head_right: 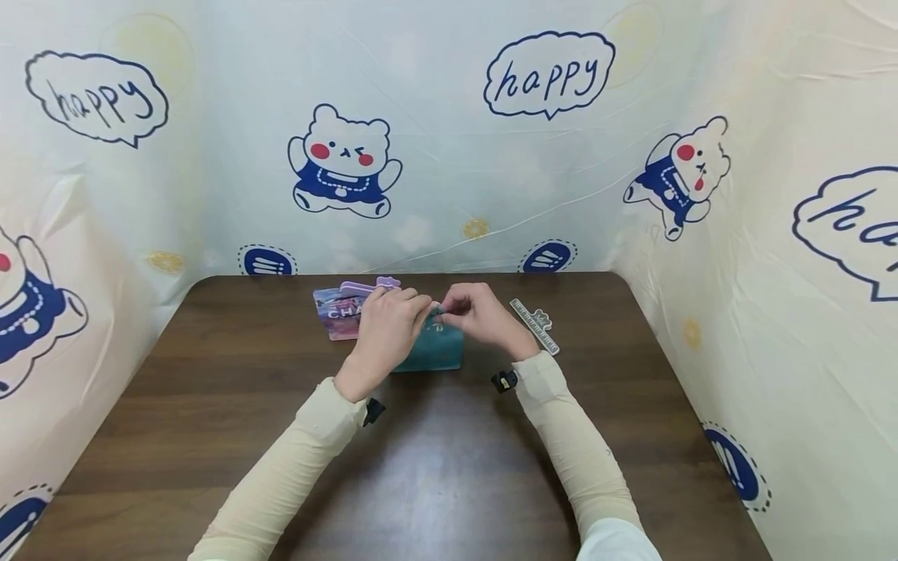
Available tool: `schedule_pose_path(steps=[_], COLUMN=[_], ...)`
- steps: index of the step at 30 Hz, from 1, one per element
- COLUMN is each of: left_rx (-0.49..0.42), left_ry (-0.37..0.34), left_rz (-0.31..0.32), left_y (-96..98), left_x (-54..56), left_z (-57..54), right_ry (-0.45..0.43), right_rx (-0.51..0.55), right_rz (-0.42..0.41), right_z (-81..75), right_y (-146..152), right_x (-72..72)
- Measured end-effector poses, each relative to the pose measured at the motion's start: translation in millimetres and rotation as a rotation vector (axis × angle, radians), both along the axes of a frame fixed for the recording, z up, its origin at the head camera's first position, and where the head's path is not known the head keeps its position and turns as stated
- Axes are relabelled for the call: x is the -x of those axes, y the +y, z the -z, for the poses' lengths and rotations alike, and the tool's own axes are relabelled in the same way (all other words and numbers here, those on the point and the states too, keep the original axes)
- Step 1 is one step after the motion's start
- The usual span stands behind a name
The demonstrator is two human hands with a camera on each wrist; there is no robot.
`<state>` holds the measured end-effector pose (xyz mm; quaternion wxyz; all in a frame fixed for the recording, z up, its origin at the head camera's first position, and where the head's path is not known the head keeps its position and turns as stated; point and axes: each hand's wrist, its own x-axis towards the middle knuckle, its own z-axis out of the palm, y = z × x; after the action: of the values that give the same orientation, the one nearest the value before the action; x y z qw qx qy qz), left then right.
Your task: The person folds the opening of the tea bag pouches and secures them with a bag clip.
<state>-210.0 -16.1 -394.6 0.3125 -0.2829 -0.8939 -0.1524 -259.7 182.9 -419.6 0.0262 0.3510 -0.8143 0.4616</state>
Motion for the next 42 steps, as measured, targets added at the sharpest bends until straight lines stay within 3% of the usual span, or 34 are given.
schedule_pose_path(steps=[6,11,22,28,32,37,40,42], left_rx=[-0.013,-0.008,0.026,0.044,0.007,-0.062,-0.033,-0.002], left_ry=[0.001,0.006,0.012,0.027,-0.002,-0.073,-0.117,-0.144], left_rz=[0.01,0.008,-0.006,-0.006,-0.007,0.003,0.022,0.045], left_y=[-3.2,-4.5,-1.7,-0.4,2.2,2.9,-0.2,-3.3], left_x=[0.2,0.6,-3.5,-2.6,-1.6,0.2,2.4,4.1], left_z=[2.3,4.0,7.8,11.6,12.9,9.2,5.3,3.1], right_ry=[0.028,0.043,0.13,0.129,0.109,0.084,0.084,0.084], right_rx=[-0.034,0.003,0.047,0.049,0.045,0.053,0.061,0.06], right_rz=[0.013,0.019,0.034,0.05,0.049,0.023,-0.002,-0.015], right_z=[-4.5,-5.3,6.5,9.3,9.5,-12.0,-24.1,-23.9], right_y=[-2.6,-5.1,-8.5,-8.3,-8.9,-15.5,-17.0,-15.8], right_x=[-4.1,-5.5,1.2,3.0,1.2,-15.3,-22.7,-21.2])
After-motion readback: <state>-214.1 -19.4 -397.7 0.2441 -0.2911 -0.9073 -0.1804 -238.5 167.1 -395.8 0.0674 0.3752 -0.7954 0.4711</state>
